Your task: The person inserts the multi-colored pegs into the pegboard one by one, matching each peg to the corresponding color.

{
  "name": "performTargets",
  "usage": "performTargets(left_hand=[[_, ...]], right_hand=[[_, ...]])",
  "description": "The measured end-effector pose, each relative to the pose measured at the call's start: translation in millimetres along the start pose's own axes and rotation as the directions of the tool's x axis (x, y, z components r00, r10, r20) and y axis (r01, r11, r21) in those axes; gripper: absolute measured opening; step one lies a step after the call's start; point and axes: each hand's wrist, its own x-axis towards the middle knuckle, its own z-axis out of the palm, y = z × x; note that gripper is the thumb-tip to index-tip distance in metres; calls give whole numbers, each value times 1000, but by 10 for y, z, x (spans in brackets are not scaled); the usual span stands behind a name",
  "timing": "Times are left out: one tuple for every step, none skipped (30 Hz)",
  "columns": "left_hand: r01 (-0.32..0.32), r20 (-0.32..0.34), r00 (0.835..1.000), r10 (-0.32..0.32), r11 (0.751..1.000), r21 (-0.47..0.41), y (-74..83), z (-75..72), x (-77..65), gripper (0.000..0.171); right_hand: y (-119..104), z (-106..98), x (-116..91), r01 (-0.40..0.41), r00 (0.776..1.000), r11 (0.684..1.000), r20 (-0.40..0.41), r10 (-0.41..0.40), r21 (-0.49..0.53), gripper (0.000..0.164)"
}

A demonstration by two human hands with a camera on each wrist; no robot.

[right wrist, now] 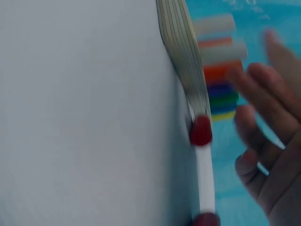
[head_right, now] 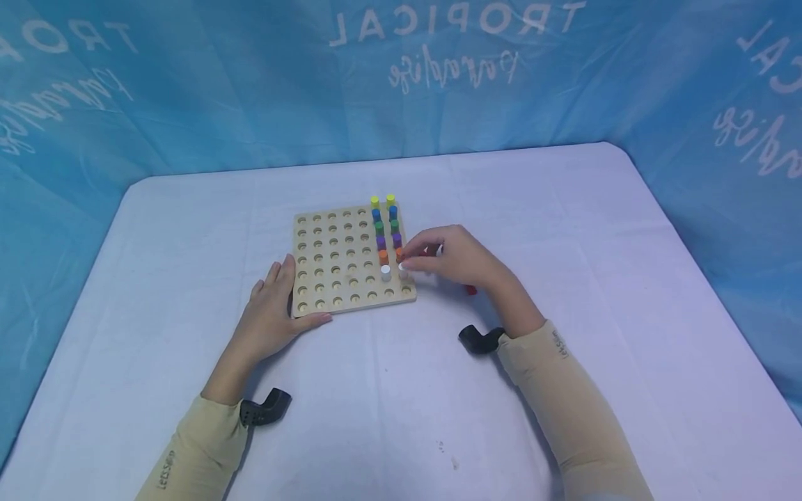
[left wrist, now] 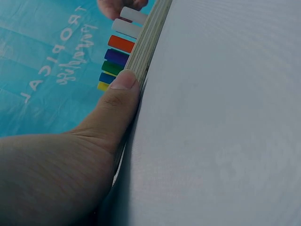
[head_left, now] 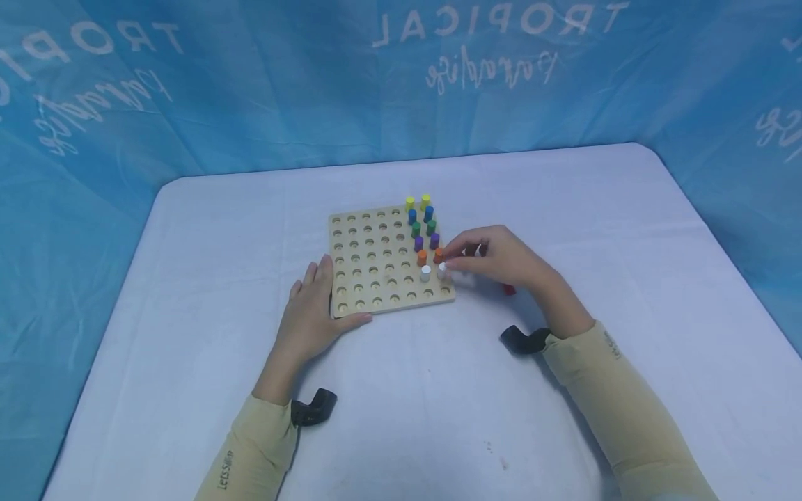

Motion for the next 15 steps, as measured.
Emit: performTargets(left_hand=[[0,1,1000,0,1000,0,2,-2,-1,126],[-1,1,1000,1,1000,-1,4,-4,-1,126],[0,2,1000,0,1000,-2,6,-5,-2,127],[-1,3,1000,1,1000,-2,7,-6,-1,127],[-1,3,1000,1,1000,-3,7,-6,-1,127],[-1,3,1000,1,1000,-3,9,-6,-1,127],[-1,2,1000,1,1000,-4,10,-7,-2,127],[0,2,1000,0,1000,-6,11,-7,-2,127],[1,1,1000,-1,1000,-7,12,-7,-4,127],[1,1,1000,-1,1000,-7,13,-6,-4,127],[2,1,1000,-2,1000,-6,14,-4,-6,127],[2,2,1000,-2,1000,-5,13,-4,-6,127],[3,3,1000,-3,1000,-4,14,-4,-5,127],[3,4,1000,-3,1000,-2,14,-3,-5,127],[2,4,1000,-2,1000,0,14,-3,-3,127]], right_hand=[[15,-25,2,-15,1000,1000,-20,15,6,21],[32,-41,9,-37,998,999,-42,38,11,21],[50,-56,18,-61,997,998,-56,61,8,22],[66,-62,29,-76,995,997,-65,76,-3,23],[75,-62,40,-84,994,996,-66,82,-17,24],[85,-59,54,-83,995,996,-57,81,-35,27],[91,-53,62,-80,996,995,-39,78,-57,30],[99,-43,74,-76,997,994,-16,75,-79,34],[103,-32,80,-69,997,992,11,71,-104,38],[110,-18,85,-61,997,991,36,66,-123,41],[117,-5,87,-58,996,988,57,66,-142,44],[124,5,88,-54,995,985,72,66,-163,45],[130,13,87,-53,995,982,79,68,-182,46],[135,19,88,-58,994,979,81,75,-195,45],[138,22,86,-63,994,977,78,80,-206,44]])
